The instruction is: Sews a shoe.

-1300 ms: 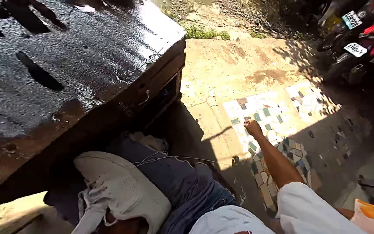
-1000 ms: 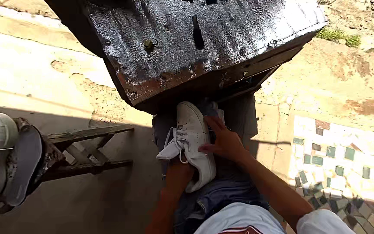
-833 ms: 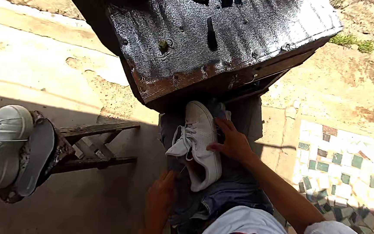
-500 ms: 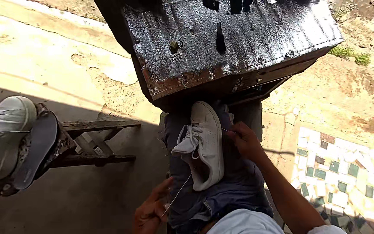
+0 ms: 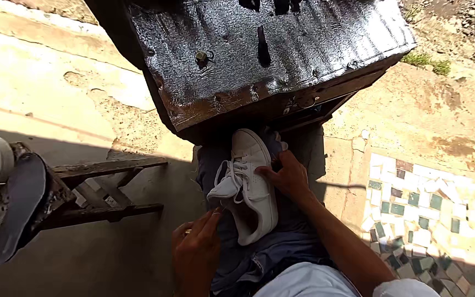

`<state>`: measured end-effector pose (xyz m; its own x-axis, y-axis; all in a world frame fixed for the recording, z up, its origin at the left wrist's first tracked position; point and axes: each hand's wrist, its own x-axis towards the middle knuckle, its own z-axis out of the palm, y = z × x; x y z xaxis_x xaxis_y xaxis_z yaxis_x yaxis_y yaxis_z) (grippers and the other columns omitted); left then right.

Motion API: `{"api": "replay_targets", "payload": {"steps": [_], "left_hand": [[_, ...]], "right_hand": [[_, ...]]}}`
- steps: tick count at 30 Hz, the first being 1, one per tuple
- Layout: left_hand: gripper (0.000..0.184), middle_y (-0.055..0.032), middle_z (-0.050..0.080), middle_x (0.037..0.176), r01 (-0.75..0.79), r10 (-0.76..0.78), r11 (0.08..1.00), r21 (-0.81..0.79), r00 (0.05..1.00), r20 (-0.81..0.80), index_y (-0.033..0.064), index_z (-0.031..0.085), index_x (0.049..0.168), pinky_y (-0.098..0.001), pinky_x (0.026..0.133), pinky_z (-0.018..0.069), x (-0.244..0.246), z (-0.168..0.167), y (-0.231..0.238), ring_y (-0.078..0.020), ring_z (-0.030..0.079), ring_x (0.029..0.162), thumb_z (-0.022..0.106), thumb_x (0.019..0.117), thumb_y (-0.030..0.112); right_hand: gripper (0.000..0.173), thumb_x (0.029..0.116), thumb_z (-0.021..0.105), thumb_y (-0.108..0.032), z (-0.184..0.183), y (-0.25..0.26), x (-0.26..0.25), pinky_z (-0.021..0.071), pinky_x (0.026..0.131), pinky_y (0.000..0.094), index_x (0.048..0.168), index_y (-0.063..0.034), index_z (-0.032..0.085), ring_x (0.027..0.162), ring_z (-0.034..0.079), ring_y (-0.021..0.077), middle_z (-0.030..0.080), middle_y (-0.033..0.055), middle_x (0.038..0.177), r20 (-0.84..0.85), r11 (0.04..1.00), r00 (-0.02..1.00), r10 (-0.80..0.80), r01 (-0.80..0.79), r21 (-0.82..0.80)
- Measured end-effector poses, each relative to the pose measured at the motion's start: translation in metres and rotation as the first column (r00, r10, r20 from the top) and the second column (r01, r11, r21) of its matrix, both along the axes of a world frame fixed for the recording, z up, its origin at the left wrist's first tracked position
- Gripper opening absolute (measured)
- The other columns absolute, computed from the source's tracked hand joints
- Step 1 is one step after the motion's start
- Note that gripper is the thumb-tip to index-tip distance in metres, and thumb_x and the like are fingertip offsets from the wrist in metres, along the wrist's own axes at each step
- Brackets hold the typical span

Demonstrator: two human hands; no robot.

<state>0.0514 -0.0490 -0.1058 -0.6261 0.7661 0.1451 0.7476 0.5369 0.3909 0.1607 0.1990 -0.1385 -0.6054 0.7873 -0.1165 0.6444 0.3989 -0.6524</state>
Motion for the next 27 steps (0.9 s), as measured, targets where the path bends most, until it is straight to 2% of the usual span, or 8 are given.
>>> {"api": "replay_targets", "payload": {"steps": [4,7,16,19,21,23,25,27], "left_hand": [[0.032,-0.0095,0.074,0.088,0.006,0.003,0.998,-0.064,0.991,0.137,0.0077,0.077,0.103,-0.0576,0.084,0.044,0.01,-0.011,-0.017,-0.0249,0.07,0.079,0.046,0.0998,0.018],[0.036,-0.0063,0.071,0.08,0.046,-0.023,0.992,-0.117,0.982,0.19,0.007,0.072,0.096,-0.053,0.08,0.0458,0.024,-0.013,-0.042,-0.0215,0.068,0.073,0.041,0.1024,0.024],[0.035,-0.0017,0.07,0.077,0.059,0.008,0.989,-0.137,0.897,0.442,0.0087,0.071,0.098,-0.0412,0.078,0.0421,0.06,0.006,-0.094,-0.0146,0.061,0.07,0.043,0.1072,0.027],[0.033,0.0018,0.069,0.08,0.005,-0.003,1.0,-0.004,0.891,0.454,0.0105,0.072,0.099,-0.0353,0.08,0.0415,0.059,-0.007,-0.082,-0.0086,0.058,0.072,0.044,0.1063,0.028],[0.031,0.0009,0.071,0.092,-0.039,-0.067,0.981,0.19,0.853,0.518,0.0084,0.072,0.106,-0.0265,0.081,0.052,0.049,-0.016,-0.061,-0.0058,0.064,0.083,0.049,0.1056,0.029],[0.042,-0.0093,0.071,0.116,-0.135,-0.188,0.921,0.364,0.665,0.723,-0.0028,0.063,0.127,-0.0316,0.089,0.0606,0.037,-0.013,-0.026,-0.0166,0.07,0.103,0.054,0.1057,0.033],[0.064,-0.0154,0.065,0.134,-0.283,-0.287,0.878,0.386,0.335,0.897,-0.0088,0.049,0.143,-0.0409,0.101,0.0565,0.025,-0.013,0.018,-0.0246,0.065,0.121,0.061,0.102,0.039],[0.063,-0.0116,0.067,0.127,-0.419,-0.301,0.86,0.29,0.041,0.953,-0.0057,0.048,0.14,-0.0386,0.103,0.0546,0.013,-0.02,0.06,-0.0193,0.066,0.116,0.07,0.0953,0.033]], "right_hand": [[0.058,0.0827,0.077,-0.061,-0.001,0.003,-0.004,0.051,0.058,0.0463,0.093,-0.0052,0.067,0.071,0.063,0.0252,0.062,0.0095,0.087,0.024,0.999,0.999,0.033,-0.033,-0.008],[0.055,0.0856,0.076,-0.058,-0.002,0.006,-0.005,0.0503,0.058,0.047,0.093,-0.0044,0.065,0.071,0.062,0.0264,0.061,0.0103,0.087,0.046,0.998,0.997,0.062,-0.061,-0.026],[0.051,0.0901,0.073,-0.055,-0.001,0.004,-0.005,0.0489,0.057,0.0461,0.09,-0.0051,0.062,0.069,0.059,0.0248,0.059,0.0098,0.087,0.045,0.993,0.993,0.11,-0.108,-0.052],[0.038,0.0964,0.071,-0.043,0.002,0.02,0.0,0.0464,0.056,0.04,0.091,-0.0065,0.063,0.062,0.054,0.0187,0.057,0.0054,0.076,-0.053,0.955,0.993,0.106,-0.117,-0.274],[0.024,0.1046,0.061,-0.029,-0.002,0.04,0.007,0.0411,0.047,0.025,0.098,-0.0061,0.066,0.051,0.048,0.0086,0.057,0.0005,0.069,-0.22,0.833,0.975,0.037,-0.151,-0.533],[0.02,0.1064,0.056,-0.018,-0.007,0.053,0.014,0.043,0.045,0.0193,0.115,-0.0033,0.065,0.052,0.05,0.0062,0.063,0.0023,0.076,-0.315,0.69,0.947,-0.06,-0.189,-0.699],[0.02,0.103,0.062,-0.015,-0.01,0.06,0.013,0.0418,0.044,0.0187,0.118,-0.0025,0.066,0.052,0.051,0.0054,0.065,0.0024,0.077,-0.311,0.628,0.948,-0.069,-0.201,-0.752],[0.022,0.0979,0.07,-0.016,-0.006,0.063,0.007,0.0387,0.043,0.0191,0.115,-0.0025,0.067,0.05,0.048,0.0046,0.064,0.0016,0.075,-0.276,0.622,0.961,0.006,-0.22,-0.751]]}}
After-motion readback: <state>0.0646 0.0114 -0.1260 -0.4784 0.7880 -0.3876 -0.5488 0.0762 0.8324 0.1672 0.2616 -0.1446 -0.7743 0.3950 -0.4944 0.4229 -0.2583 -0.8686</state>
